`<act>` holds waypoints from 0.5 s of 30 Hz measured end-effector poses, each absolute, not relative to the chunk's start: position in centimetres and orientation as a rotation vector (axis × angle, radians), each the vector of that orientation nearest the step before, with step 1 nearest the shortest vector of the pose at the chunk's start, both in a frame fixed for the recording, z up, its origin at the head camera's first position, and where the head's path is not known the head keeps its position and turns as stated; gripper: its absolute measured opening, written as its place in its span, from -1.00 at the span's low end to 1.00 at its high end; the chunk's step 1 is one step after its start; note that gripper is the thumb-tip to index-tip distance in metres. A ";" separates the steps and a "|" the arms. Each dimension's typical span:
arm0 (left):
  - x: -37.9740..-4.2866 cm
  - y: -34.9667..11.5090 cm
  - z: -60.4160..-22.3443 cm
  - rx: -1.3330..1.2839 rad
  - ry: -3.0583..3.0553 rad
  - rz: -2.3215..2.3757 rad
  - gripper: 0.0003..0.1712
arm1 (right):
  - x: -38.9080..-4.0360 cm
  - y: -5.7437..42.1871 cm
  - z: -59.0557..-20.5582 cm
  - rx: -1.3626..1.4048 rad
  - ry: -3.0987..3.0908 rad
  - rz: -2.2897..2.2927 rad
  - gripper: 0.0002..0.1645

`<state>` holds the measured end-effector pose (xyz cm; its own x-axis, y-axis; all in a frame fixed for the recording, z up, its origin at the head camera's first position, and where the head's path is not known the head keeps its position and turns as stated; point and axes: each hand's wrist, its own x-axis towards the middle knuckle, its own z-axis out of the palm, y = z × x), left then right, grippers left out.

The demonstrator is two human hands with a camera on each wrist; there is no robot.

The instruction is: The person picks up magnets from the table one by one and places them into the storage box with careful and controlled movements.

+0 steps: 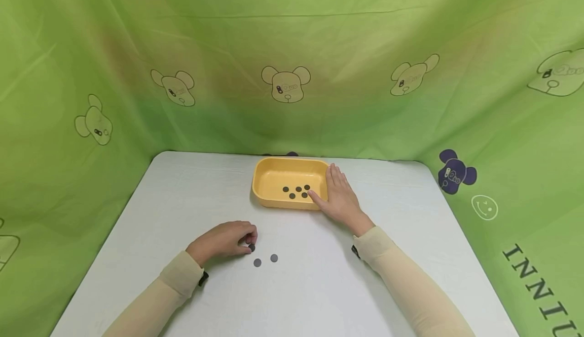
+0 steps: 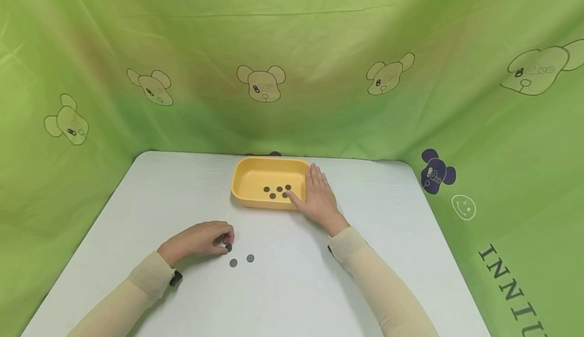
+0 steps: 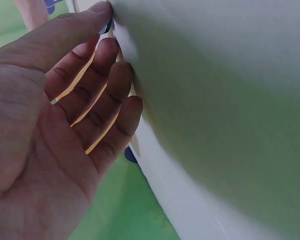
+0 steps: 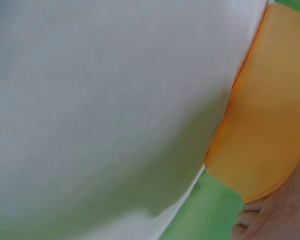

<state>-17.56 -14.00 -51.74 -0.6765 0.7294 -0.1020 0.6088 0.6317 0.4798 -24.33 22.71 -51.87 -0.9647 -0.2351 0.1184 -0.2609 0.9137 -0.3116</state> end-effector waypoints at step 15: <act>-17.4 -14.0 -51.5 1.068 2.513 0.645 -0.78 | -24.3 22.7 -51.8 0.385 -2.984 0.522 0.30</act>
